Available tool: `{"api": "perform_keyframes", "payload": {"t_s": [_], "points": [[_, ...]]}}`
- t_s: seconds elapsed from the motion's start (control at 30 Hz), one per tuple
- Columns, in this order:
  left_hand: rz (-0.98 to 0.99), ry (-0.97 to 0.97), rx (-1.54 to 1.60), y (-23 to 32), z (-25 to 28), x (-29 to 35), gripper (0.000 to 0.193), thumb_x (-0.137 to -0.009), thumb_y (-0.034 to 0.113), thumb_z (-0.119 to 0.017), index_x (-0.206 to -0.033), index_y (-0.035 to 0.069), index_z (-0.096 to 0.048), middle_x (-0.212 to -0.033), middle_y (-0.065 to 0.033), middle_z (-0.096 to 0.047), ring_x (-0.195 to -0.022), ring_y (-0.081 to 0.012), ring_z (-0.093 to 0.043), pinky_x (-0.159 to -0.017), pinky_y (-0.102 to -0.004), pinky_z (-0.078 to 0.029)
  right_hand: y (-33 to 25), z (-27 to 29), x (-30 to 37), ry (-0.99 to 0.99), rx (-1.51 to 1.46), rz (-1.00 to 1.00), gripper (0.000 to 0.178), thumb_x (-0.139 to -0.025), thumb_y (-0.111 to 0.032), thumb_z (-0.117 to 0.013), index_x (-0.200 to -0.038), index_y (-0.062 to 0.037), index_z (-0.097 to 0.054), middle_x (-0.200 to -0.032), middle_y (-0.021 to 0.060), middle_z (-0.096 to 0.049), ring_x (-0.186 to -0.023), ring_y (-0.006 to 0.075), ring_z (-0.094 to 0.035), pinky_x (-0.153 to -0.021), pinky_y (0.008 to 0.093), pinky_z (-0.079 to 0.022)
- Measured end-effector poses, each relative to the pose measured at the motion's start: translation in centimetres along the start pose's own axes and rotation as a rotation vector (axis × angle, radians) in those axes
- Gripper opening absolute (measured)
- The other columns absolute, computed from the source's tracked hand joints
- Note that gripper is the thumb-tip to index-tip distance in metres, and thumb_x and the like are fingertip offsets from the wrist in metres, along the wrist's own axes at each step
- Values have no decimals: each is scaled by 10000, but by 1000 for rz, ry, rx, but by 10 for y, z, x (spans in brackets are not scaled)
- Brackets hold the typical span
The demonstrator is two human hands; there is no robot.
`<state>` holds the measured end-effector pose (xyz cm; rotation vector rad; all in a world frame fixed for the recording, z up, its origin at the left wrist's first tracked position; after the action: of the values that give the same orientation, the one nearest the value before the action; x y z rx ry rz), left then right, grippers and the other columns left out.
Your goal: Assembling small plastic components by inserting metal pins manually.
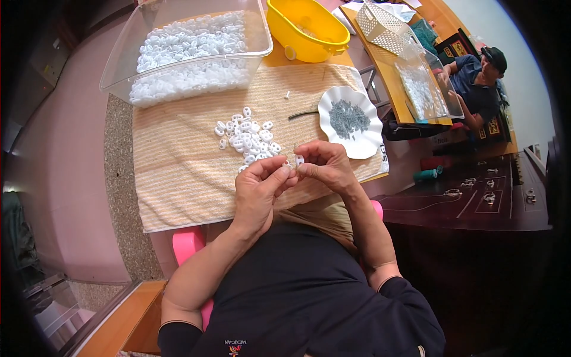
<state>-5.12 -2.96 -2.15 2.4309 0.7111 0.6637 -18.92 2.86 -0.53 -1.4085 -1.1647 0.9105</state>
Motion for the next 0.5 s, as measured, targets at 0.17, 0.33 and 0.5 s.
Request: {"api": "perform_keyframes", "payload": {"t_s": [0.17,0.33,0.5], "points": [[3,7,0,0,1,0,208,-881,3,-623,-1082,-41,-587,-932,-99,-649,-799,-155,-660,-756,-253,-572,-2,-1,2,14,56,4,318,-822,23,-691,-1125,45,-598,-900,77,-667,-807,134,-658,-715,255,-556],[5,14,5,0,1,0,206,-880,3,-624,-1078,-41,-587,-928,-102,-651,-807,-157,-661,-759,-257,-573,0,-1,4,73,41,-48,242,-863,-15,-661,-1091,52,-616,-895,80,-669,-807,127,-653,-710,243,-546],[3,13,1,1,1,0,204,-881,5,-625,-1076,-42,-587,-923,-107,-654,-810,-159,-662,-762,-258,-573,2,3,4,80,187,-31,148,-898,-62,-636,-997,49,-647,-889,83,-668,-796,125,-648,-716,242,-543]]}}
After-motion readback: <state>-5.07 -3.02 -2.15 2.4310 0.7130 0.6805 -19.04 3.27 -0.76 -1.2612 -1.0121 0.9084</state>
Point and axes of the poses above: each hand's wrist, its own x-axis away from the middle knuckle, its own z-axis out of the back of the hand, y = z × x, the point moved 7 cm from there along -x, towards the middle knuckle
